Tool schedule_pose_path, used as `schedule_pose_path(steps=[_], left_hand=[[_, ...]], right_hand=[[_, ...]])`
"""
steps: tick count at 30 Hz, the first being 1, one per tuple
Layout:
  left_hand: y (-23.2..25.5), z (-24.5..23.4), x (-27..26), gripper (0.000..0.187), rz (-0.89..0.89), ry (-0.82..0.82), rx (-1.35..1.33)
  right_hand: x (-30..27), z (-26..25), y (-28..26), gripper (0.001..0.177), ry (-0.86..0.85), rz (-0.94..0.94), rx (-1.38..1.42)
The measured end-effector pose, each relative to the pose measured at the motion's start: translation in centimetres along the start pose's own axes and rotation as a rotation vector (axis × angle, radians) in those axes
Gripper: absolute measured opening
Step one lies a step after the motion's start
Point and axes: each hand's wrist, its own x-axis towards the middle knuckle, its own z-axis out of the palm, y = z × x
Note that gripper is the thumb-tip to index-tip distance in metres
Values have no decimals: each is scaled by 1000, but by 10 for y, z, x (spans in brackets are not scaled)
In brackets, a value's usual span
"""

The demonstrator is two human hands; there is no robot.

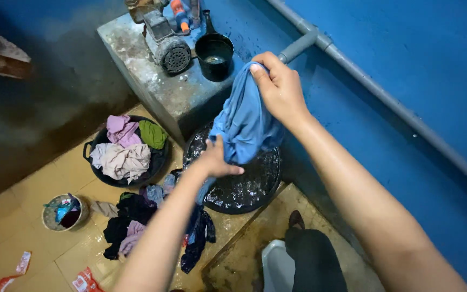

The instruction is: Washing clothes by hand in a bucket in a bathroom.

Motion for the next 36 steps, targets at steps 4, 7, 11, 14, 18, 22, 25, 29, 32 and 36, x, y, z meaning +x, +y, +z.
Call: schedule_pose_path(steps=[4, 7, 11, 14, 18, 22, 25, 29, 32, 36], left_hand=[[-25, 63, 30, 124, 79, 302, -255], [-40, 81, 53, 67, 165, 523, -417], [-38, 60, 53, 41, 191, 389, -721], [-24, 39, 42, 39, 263, 323, -811], [24, -5, -6, 32, 410, 226, -1325], [36, -18, -8, 28, 448, 196, -1462], [27, -18, 8, 21, 481, 223, -1477], [4, -41, -5, 23, 451, 380, -1284], [3, -55, -25, 54, 309, 317, -1255], [21, -34, -48, 96, 352, 143, -1430]], right_hand=[[-5, -6, 16, 19, -21, -80, 120], [-7, -18, 18, 20, -50, -80, 78], [-12, -20, 68, 16, -114, 75, 84], [-27, -6, 100, 27, -203, 87, 96], [-68, 15, 96, 64, -503, 319, -251], [-128, 63, 133, 109, -950, 333, -381], [-149, 72, 148, 57, -776, 411, -202], [-127, 48, 135, 27, -439, 443, 131], [-99, 38, 120, 21, -374, 340, 232], [-64, 33, 65, 20, -279, 293, 489]])
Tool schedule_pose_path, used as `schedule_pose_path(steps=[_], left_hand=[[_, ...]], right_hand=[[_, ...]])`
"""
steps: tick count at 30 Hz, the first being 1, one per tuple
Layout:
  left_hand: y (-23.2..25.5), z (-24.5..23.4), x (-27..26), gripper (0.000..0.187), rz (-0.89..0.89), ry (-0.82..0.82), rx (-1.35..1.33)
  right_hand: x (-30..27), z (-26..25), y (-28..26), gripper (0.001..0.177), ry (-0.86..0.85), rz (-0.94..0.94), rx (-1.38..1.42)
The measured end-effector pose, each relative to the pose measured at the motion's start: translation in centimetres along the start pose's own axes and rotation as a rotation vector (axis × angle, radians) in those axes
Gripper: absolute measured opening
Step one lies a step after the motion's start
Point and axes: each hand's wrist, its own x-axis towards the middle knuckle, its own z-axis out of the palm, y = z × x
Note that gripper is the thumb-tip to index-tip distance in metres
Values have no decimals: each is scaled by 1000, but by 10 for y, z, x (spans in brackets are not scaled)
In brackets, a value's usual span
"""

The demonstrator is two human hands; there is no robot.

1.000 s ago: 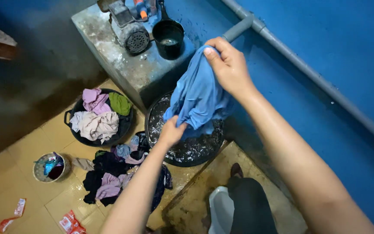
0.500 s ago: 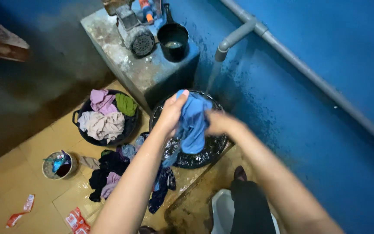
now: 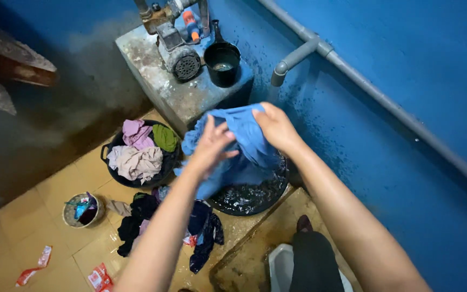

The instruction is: Washing clothes by hand in a bucket in a bathroom.

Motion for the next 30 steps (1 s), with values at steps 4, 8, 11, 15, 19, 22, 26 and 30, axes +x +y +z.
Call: schedule_pose_path(steps=[4, 8, 11, 15, 19, 22, 26, 30], left_hand=[[-32, 13, -7, 102, 605, -212, 386], [-64, 4, 4, 80, 733, 362, 911], [-83, -19, 26, 38, 538, 406, 684], [-75, -24, 36, 44, 357, 129, 45], [-15, 36, -32, 75, 730, 10, 475], [-15, 43, -41, 90, 978, 123, 1002], [1, 44, -28, 16, 769, 265, 692], [32, 53, -12, 19, 581, 444, 625]], right_hand=[[15, 4, -30, 24, 91, 165, 247], [15, 1, -78, 8, 16, 272, 643], [10, 0, -104, 28, -62, 231, 655], [5, -5, -82, 40, -172, 116, 232], [7, 5, -68, 35, 29, 267, 64], [15, 0, -35, 18, 122, 286, 17], [5, -3, -38, 19, 132, 332, 252], [-34, 21, -67, 34, -94, 378, 710]])
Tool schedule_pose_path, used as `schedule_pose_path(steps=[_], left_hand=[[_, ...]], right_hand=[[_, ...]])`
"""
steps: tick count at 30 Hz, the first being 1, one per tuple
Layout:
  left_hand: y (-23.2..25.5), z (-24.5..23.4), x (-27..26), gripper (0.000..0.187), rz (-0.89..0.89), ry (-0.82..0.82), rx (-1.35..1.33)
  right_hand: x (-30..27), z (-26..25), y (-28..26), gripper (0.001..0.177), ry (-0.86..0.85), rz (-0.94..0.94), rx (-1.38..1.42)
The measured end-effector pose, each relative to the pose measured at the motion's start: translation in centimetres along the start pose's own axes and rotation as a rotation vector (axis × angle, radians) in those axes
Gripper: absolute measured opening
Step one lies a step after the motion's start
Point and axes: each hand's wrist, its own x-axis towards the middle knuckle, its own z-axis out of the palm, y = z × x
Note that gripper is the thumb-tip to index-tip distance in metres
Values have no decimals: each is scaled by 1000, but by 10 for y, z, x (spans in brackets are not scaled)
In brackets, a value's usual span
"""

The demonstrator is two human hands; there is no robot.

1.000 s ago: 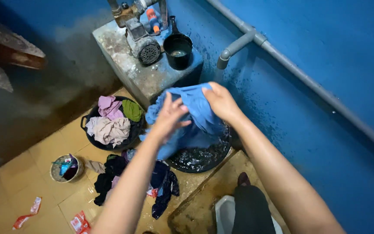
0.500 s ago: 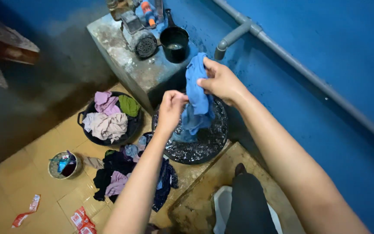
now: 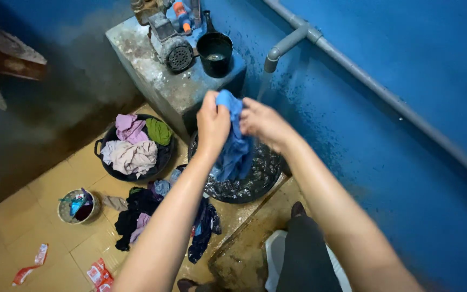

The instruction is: Washing clothes by hand in a bucket in a bathroom.

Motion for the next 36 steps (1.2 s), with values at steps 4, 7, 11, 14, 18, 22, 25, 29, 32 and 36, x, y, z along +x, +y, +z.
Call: schedule_pose_path(steps=[4, 7, 11, 14, 18, 22, 25, 29, 32, 36], left_hand=[[4, -3, 19, 15, 18, 4, -28], [2, -14, 17, 12, 54, 4, -58], [-8, -55, 29, 14, 178, 108, 165], [-32, -80, 44, 20, 149, 102, 393], [-91, -88, 58, 28, 149, -12, 538], [-80, -71, 32, 34, 86, -132, 572], [-14, -54, -2, 73, 593, -190, 369], [-24, -25, -9, 46, 309, -391, 21], [-28, -10, -8, 25, 184, -389, 29], [-16, 2, -15, 14, 154, -371, -24]], right_hand=[[7, -25, 65, 64, 2, -5, -559], [17, -57, 106, 29, 157, -87, -1095], [24, -76, 81, 20, 343, -252, -912], [19, -59, 38, 22, 405, -356, -884], [37, -54, 11, 26, 283, -457, -976], [43, -22, -14, 28, 283, -478, -1146], [38, 0, -28, 30, 211, -423, -1145], [17, 11, -37, 24, -39, -450, -1315], [5, -3, -29, 31, -113, -514, -1296], [-14, -27, 1, 39, 21, -537, -1032]])
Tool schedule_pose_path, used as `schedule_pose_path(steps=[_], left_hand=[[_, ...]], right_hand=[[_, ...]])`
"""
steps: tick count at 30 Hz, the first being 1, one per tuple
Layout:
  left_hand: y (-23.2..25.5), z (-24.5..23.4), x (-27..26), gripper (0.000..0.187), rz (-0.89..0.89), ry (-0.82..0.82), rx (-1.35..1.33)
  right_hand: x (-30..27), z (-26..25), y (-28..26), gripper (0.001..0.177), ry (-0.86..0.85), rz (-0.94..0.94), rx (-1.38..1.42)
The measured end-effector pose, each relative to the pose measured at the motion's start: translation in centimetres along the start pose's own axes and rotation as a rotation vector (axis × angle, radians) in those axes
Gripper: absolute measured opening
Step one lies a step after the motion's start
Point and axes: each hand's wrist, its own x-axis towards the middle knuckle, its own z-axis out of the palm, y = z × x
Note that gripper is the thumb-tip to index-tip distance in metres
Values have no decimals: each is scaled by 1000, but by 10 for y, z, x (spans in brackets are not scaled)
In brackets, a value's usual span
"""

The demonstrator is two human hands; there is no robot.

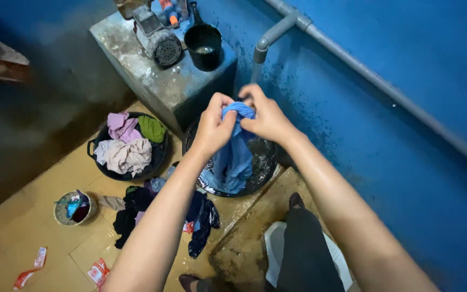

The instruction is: Washing clothes by hand in a bucket in a bathroom.

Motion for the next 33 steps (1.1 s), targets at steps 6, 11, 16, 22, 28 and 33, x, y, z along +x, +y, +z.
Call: schedule_pose_path(steps=[6, 11, 16, 22, 28, 33], left_hand=[[-23, -23, 20, 13, 122, 119, -345], [-5, -31, 22, 9, 9, 21, -313], [-3, -29, 14, 22, 78, -10, -170], [16, -51, -8, 13, -116, 51, 329], [-1, -45, -9, 25, -84, 27, 266], [1, -64, -4, 28, -211, 82, 293]], right_hand=[[-99, 38, 212, 18, -84, 475, -139], [-73, 46, 113, 29, 55, 755, 290], [-16, 90, 120, 38, 119, 1070, 1009], [16, 59, 193, 10, 712, 468, 1418], [13, 67, 127, 38, -182, -127, -133], [-8, 73, 121, 9, -182, 243, 114]])
